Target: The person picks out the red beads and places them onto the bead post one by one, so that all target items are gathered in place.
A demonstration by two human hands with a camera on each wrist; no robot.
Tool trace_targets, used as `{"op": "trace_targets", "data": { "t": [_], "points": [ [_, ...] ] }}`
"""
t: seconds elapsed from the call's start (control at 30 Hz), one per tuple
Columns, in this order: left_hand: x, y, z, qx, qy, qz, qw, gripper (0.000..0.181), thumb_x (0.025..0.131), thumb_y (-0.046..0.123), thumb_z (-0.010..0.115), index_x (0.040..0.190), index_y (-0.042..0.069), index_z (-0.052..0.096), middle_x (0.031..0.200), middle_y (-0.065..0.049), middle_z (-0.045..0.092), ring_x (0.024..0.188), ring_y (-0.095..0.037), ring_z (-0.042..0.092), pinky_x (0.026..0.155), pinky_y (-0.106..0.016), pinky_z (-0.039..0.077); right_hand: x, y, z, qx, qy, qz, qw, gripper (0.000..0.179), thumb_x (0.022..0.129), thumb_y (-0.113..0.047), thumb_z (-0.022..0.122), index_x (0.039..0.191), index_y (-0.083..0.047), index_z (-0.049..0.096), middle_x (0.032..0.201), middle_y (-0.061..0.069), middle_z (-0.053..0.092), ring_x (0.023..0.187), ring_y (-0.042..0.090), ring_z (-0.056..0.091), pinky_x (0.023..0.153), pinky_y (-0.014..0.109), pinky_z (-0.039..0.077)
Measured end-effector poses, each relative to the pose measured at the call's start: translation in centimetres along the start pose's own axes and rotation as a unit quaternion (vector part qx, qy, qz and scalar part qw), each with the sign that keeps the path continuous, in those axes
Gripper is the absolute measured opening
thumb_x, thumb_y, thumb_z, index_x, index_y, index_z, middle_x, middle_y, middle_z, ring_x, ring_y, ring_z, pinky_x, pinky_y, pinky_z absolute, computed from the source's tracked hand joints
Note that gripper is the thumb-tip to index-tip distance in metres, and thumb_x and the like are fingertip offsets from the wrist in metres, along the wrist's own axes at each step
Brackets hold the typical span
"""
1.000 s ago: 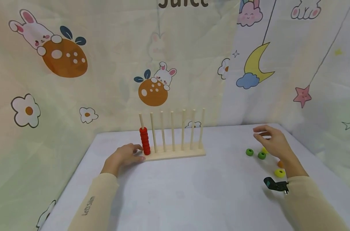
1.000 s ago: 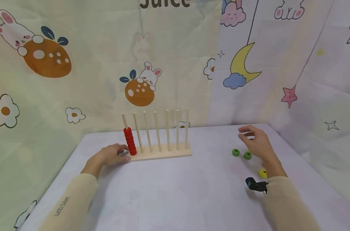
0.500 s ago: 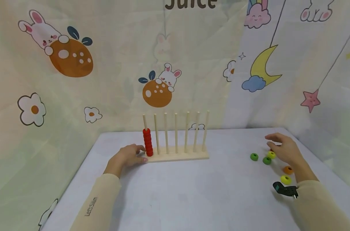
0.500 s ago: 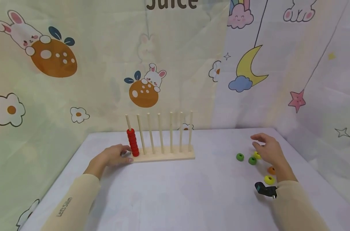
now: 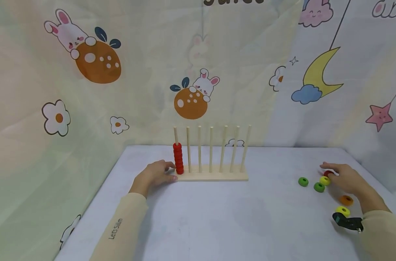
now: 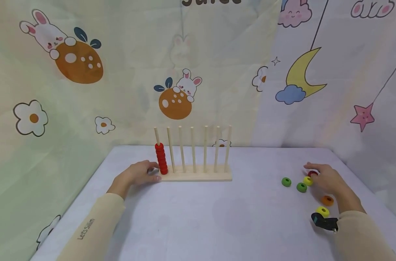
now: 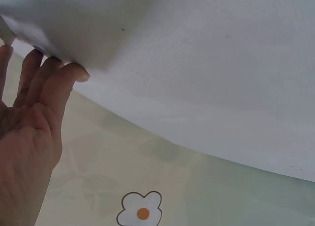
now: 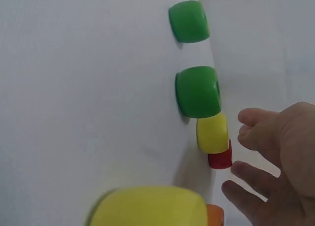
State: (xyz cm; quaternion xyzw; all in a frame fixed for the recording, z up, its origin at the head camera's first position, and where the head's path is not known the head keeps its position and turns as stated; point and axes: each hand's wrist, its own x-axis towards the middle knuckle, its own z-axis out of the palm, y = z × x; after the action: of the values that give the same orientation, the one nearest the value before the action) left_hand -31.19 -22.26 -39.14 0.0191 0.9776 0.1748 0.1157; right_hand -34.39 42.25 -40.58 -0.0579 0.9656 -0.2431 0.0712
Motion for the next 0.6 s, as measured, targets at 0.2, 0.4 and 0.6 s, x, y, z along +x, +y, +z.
{"op": "trace_targets", "data": {
  "t": [0.2,0.4,0.6],
  "points": [
    [0.1,0.1,0.1,0.006,-0.003,-0.008,0.9999,0.056,0.088,0.039,0.081,0.138,0.026,0.062,0.129,-0.01,0.061,0.121,-0.031,0.057,0.101,-0.06,0.05,0.2,0.7,0.6,-0.009,-0.014,0.006,0.9998,0.055,0.096,0.002,0.042,0.148,0.016,0.034,0.152,0.045,0.024,0.135,0.071,0.019,0.103,0.081,0.023],
    [0.1,0.1,0.0,0.001,-0.002,-0.01,0.9999,0.057,0.087,0.04,0.081,0.139,0.027,0.062,0.131,-0.011,0.061,0.123,-0.032,0.056,0.102,-0.061,0.049,-0.2,1.2,0.5,-0.026,-0.013,0.032,0.999,0.053,0.093,0.002,0.045,0.145,0.014,0.042,0.148,0.046,0.029,0.129,0.07,0.024,0.101,0.081,0.028],
    [-0.1,-0.1,0.1,-0.001,-0.005,-0.006,1.0,0.058,0.089,0.041,0.08,0.141,0.026,0.061,0.133,-0.012,0.06,0.124,-0.032,0.056,0.102,-0.059,0.049,-0.8,1.1,-0.3,-0.044,-0.007,0.05,0.9977,0.046,0.094,-0.002,0.054,0.138,0.011,0.051,0.134,0.047,0.04,0.102,0.055,0.047,0.079,0.058,0.054]
  ]
}}
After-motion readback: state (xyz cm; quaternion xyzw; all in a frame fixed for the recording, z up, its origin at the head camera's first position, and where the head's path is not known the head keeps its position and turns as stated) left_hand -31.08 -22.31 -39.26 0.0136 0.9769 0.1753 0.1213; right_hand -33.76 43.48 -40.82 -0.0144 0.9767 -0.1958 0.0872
